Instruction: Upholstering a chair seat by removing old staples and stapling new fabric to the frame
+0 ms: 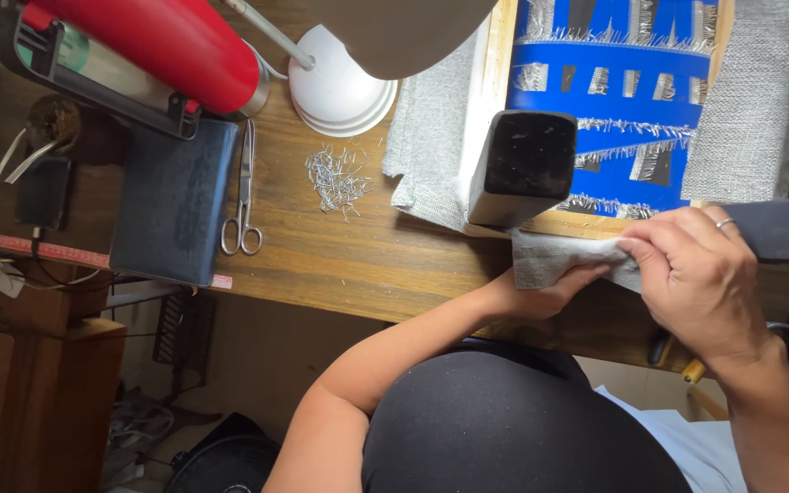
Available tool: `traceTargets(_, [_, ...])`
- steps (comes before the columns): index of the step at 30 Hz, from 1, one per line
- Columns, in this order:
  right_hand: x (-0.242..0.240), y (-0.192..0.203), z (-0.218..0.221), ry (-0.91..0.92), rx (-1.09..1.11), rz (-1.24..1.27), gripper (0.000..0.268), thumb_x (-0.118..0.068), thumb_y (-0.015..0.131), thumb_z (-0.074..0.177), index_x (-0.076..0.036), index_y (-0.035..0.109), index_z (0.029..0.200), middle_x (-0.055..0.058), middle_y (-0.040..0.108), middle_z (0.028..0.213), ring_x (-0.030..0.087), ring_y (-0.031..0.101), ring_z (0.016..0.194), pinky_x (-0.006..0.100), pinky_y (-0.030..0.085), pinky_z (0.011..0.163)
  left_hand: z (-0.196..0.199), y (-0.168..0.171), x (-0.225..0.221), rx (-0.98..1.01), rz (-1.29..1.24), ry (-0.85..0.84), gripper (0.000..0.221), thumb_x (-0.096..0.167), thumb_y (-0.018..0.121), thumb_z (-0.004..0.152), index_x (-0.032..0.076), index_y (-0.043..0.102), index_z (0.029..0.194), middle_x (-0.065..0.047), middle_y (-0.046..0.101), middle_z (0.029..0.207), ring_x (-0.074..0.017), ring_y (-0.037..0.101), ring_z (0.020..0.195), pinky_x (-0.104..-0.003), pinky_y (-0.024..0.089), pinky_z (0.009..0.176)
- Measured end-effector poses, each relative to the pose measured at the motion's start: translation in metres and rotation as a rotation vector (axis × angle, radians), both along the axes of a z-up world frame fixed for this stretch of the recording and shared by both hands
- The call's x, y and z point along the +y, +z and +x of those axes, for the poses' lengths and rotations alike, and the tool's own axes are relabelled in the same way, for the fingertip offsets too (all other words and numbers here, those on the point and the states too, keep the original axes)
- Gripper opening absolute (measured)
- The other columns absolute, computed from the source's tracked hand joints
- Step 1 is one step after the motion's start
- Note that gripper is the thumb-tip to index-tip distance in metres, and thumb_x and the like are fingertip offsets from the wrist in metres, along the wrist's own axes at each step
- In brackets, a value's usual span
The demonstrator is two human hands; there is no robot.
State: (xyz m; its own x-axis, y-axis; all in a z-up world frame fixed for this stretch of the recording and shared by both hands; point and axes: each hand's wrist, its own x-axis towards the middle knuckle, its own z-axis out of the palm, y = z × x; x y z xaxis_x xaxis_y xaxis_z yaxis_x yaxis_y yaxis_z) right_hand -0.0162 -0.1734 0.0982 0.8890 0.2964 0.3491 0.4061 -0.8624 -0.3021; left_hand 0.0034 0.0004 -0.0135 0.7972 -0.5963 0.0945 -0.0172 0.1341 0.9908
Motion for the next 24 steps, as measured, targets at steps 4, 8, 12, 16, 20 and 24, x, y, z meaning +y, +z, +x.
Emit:
traceTargets(4, [0.007, -0.008, -0.005, -0.102, -0.063, -0.154, 0.008, -0.007, 0.076, 0.108, -0.006, 0.073, 0.1, 0.009, 0.071, 0.102, 0.033, 0.063, 0.097, 0.042, 0.052, 0.096, 0.001, -0.005, 0.0, -0.012, 0.071, 0.003, 0.04, 0.036, 0.051, 0.106, 0.01, 0.059, 0.136, -0.008, 0.064, 0.14, -0.022, 0.057, 0.134, -0.036, 0.036, 0.128])
traceTargets(8, [0.004, 0.014, 0.006, 0.026, 0.064, -0.002, 0.016, -0.011, 0.08, 0.098, -0.005, 0.078, 0.113, 0.013, 0.073, 0.11, 0.032, 0.066, 0.102, 0.043, 0.048, 0.1, 0.001, -0.015, -0.002, -0.022, 0.052, 0.005, 0.038, 0.035, 0.05, 0.107, 0.009, 0.059, 0.134, -0.009, 0.064, 0.138, -0.0218, 0.058, 0.132, -0.037, 0.039, 0.125])
traceTargets(12, [0.009, 0.015, 0.015, 0.179, 0.169, 0.115, 0.027, -0.019, 0.084, 0.085, -0.013, 0.08, 0.111, 0.004, 0.073, 0.104, 0.018, 0.065, 0.093, 0.035, 0.041, 0.091, -0.001, -0.021, -0.001, -0.073, 0.11, -0.026, 0.045, 0.036, 0.042, 0.108, 0.007, 0.052, 0.14, -0.016, 0.058, 0.146, -0.028, 0.052, 0.14, -0.04, 0.034, 0.128])
traceTargets(16, [0.01, 0.011, 0.018, 0.129, 0.309, 0.276, 0.014, -0.006, 0.08, 0.088, -0.013, 0.082, 0.1, 0.003, 0.078, 0.102, 0.018, 0.068, 0.094, 0.029, 0.048, 0.092, 0.003, -0.026, -0.001, -0.159, 0.071, 0.005, 0.038, 0.035, 0.043, 0.11, 0.01, 0.056, 0.136, -0.013, 0.062, 0.141, -0.0249, 0.057, 0.134, -0.041, 0.039, 0.126])
traceTargets(20, [0.017, 0.002, 0.02, 0.099, 0.239, 0.167, 0.003, -0.008, 0.079, 0.095, -0.008, 0.08, 0.097, 0.003, 0.068, 0.083, 0.021, 0.058, 0.081, 0.033, 0.048, 0.079, 0.002, -0.047, -0.003, -0.21, 0.127, -0.01, 0.043, 0.031, 0.044, 0.108, 0.01, 0.048, 0.146, -0.016, 0.052, 0.155, -0.029, 0.046, 0.149, -0.042, 0.028, 0.134])
traceTargets(24, [0.017, -0.007, 0.019, 0.071, 0.071, 0.036, 0.008, -0.012, 0.08, 0.1, -0.006, 0.075, 0.096, 0.01, 0.07, 0.096, 0.03, 0.063, 0.092, 0.041, 0.048, 0.092, 0.007, -0.031, 0.003, -0.237, 0.085, -0.022, 0.033, 0.03, 0.046, 0.108, 0.011, 0.054, 0.135, -0.014, 0.059, 0.144, -0.0266, 0.054, 0.137, -0.042, 0.036, 0.128])
